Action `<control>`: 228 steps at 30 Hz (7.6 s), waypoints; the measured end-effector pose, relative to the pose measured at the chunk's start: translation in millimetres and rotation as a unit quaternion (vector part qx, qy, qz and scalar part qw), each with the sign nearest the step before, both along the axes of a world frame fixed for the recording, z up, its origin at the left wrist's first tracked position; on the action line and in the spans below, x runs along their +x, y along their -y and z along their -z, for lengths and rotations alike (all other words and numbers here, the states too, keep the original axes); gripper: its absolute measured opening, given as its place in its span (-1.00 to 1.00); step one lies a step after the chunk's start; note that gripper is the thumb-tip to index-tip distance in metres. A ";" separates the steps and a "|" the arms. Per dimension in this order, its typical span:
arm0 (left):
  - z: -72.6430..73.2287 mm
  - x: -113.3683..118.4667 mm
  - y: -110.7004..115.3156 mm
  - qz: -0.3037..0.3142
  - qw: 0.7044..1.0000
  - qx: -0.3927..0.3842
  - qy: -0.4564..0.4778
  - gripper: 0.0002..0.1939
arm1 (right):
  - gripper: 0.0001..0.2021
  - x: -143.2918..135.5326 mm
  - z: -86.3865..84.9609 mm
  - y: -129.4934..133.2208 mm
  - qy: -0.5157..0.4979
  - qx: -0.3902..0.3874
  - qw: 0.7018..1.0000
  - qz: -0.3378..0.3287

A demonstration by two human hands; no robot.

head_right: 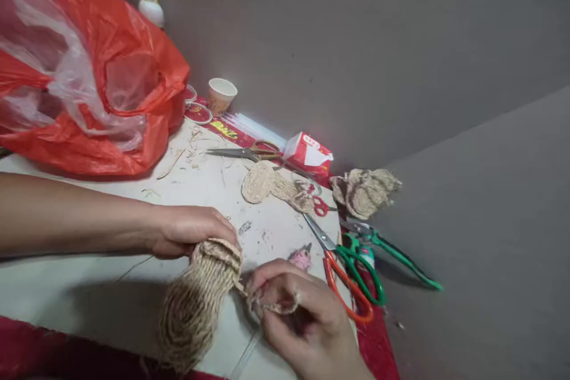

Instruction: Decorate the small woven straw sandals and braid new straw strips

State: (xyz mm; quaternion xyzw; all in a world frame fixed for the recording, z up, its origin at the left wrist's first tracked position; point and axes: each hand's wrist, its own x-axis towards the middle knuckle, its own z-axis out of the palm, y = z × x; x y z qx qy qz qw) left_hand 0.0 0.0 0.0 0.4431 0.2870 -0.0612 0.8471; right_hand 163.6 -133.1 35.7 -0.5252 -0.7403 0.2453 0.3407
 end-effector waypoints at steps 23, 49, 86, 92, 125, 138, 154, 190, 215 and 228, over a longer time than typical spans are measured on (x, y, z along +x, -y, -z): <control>-1.0 0.7 0.1 -0.020 1.000 -0.001 -0.013 -0.91 | -0.82 -24.9 21.0 21.1 -0.386 -0.270 0.852 0.227; -4.0 -3.5 7.0 -0.044 0.998 0.019 0.031 -0.94 | -0.65 -34.3 15.9 14.8 -0.254 -0.312 0.865 0.300; -5.8 -3.9 11.6 -0.096 0.992 0.054 0.058 -0.87 | -0.65 -37.7 13.3 3.7 -0.361 -0.335 0.813 0.313; -6.1 -3.9 12.1 -0.099 0.992 0.057 0.056 -0.88 | -0.69 -35.9 15.0 5.2 -0.371 -0.344 0.807 0.304; -2.3 -3.3 12.1 -0.118 0.990 0.032 0.063 -0.88 | -0.65 -34.1 25.8 7.9 -0.400 -0.333 0.804 0.288; -4.0 -1.5 9.4 -0.134 0.987 0.057 0.073 -0.86 | -0.65 -37.5 27.6 8.3 -0.383 -0.310 0.816 0.304; -2.0 -2.2 9.7 -0.129 0.987 0.064 0.066 -0.85 | -0.71 -30.6 34.0 13.4 -0.340 -0.247 0.841 0.341; -3.9 -2.6 8.3 -0.121 0.987 0.080 0.070 -0.85 | -0.64 -16.9 19.3 -5.8 -0.354 -0.377 0.823 0.234; -17.8 -9.3 11.1 -0.107 0.982 0.113 0.110 -0.87 | -0.72 -35.7 6.4 1.8 -0.391 -0.332 0.821 0.251; -65.7 -28.9 28.9 -0.143 0.916 0.336 0.169 -0.75 | -0.80 -34.6 7.7 10.7 -0.242 -0.045 0.879 0.408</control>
